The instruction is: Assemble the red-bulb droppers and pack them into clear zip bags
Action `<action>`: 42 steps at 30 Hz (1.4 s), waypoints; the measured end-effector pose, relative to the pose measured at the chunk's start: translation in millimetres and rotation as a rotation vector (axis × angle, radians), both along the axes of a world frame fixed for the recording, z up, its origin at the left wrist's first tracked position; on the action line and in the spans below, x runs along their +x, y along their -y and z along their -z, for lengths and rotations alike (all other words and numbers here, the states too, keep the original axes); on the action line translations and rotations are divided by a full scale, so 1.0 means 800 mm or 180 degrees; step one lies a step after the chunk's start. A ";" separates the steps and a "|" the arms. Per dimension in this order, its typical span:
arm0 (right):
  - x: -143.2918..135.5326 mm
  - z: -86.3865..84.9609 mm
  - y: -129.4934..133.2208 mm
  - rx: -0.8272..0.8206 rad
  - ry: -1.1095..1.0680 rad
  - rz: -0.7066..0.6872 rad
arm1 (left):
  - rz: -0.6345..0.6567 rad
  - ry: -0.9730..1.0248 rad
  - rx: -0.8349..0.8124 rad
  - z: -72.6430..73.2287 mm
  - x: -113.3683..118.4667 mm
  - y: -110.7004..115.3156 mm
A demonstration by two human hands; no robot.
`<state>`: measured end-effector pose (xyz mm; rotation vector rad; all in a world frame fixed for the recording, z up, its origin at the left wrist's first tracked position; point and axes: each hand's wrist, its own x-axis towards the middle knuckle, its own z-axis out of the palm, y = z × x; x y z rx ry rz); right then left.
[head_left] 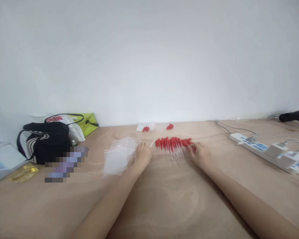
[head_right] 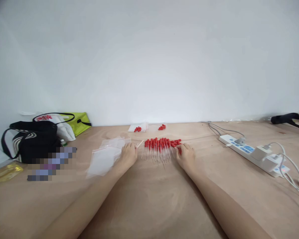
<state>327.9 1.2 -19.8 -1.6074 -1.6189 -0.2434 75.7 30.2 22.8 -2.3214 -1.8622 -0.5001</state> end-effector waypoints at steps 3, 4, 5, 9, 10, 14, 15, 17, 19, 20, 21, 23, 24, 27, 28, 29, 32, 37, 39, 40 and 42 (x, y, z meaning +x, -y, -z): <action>-0.018 -0.006 0.010 0.0271 -0.0592 -0.0734 | 0.0346 0.0046 0.0034 0.007 -0.031 0.023; -0.028 -0.008 0.014 0.0271 -0.0714 -0.0976 | 0.0462 0.0088 0.0056 0.011 -0.041 0.030; -0.040 -0.010 0.019 0.0224 -0.0802 -0.1184 | 0.0706 0.0248 0.0187 0.015 -0.050 0.037; -0.088 -0.015 0.040 -0.0356 -0.0973 -0.1820 | 0.1428 0.0653 0.0502 0.030 -0.070 0.053; -0.097 -0.015 0.045 -0.0419 -0.1001 -0.1895 | 0.1528 0.0706 0.0544 0.032 -0.070 0.054; -0.113 -0.013 0.053 -0.0381 -0.0952 -0.2128 | 0.1753 0.0792 0.0663 0.032 -0.065 0.053; -0.113 -0.013 0.053 -0.0382 -0.0941 -0.2198 | 0.1767 0.0778 0.0677 0.032 -0.064 0.053; -0.112 -0.013 0.053 -0.0419 -0.0974 -0.2297 | 0.1776 0.0717 0.0711 0.031 -0.062 0.054; -0.111 -0.013 0.052 -0.0475 -0.1038 -0.2315 | 0.1806 0.0648 0.0737 0.030 -0.062 0.055; -0.111 -0.012 0.052 -0.0503 -0.1066 -0.2312 | 0.1820 0.0633 0.0744 0.030 -0.062 0.055; -0.111 -0.012 0.051 -0.0532 -0.1090 -0.2309 | 0.1822 0.0636 0.0748 0.030 -0.063 0.056; -0.111 -0.011 0.051 -0.0589 -0.1142 -0.2319 | 0.1793 0.0664 0.0731 0.030 -0.063 0.057; -0.112 -0.010 0.050 -0.0611 -0.1174 -0.2324 | 0.1770 0.0672 0.0711 0.030 -0.063 0.057; -0.112 -0.009 0.050 -0.0661 -0.1269 -0.2329 | 0.1752 0.0634 0.0657 0.030 -0.062 0.058; -0.113 -0.009 0.050 -0.0672 -0.1279 -0.2325 | 0.1752 0.0608 0.0645 0.029 -0.062 0.059; -0.113 -0.009 0.050 -0.0676 -0.1269 -0.2313 | 0.1749 0.0580 0.0634 0.029 -0.062 0.060; -0.115 -0.009 0.051 -0.0633 -0.1199 -0.2264 | 0.1772 0.0483 0.0548 0.027 -0.060 0.064; -0.118 -0.009 0.052 -0.0417 -0.1237 -0.2248 | 0.1769 0.0463 0.0444 0.024 -0.049 0.071; -0.118 -0.008 0.052 -0.0346 -0.1244 -0.2270 | 0.1746 0.0467 0.0463 0.024 -0.046 0.072; -0.118 -0.008 0.052 -0.0312 -0.1245 -0.2289 | 0.1753 0.0463 0.0481 0.025 -0.045 0.071; -0.116 -0.008 0.052 -0.0248 -0.1249 -0.2342 | 0.1810 0.0413 0.0516 0.026 -0.045 0.070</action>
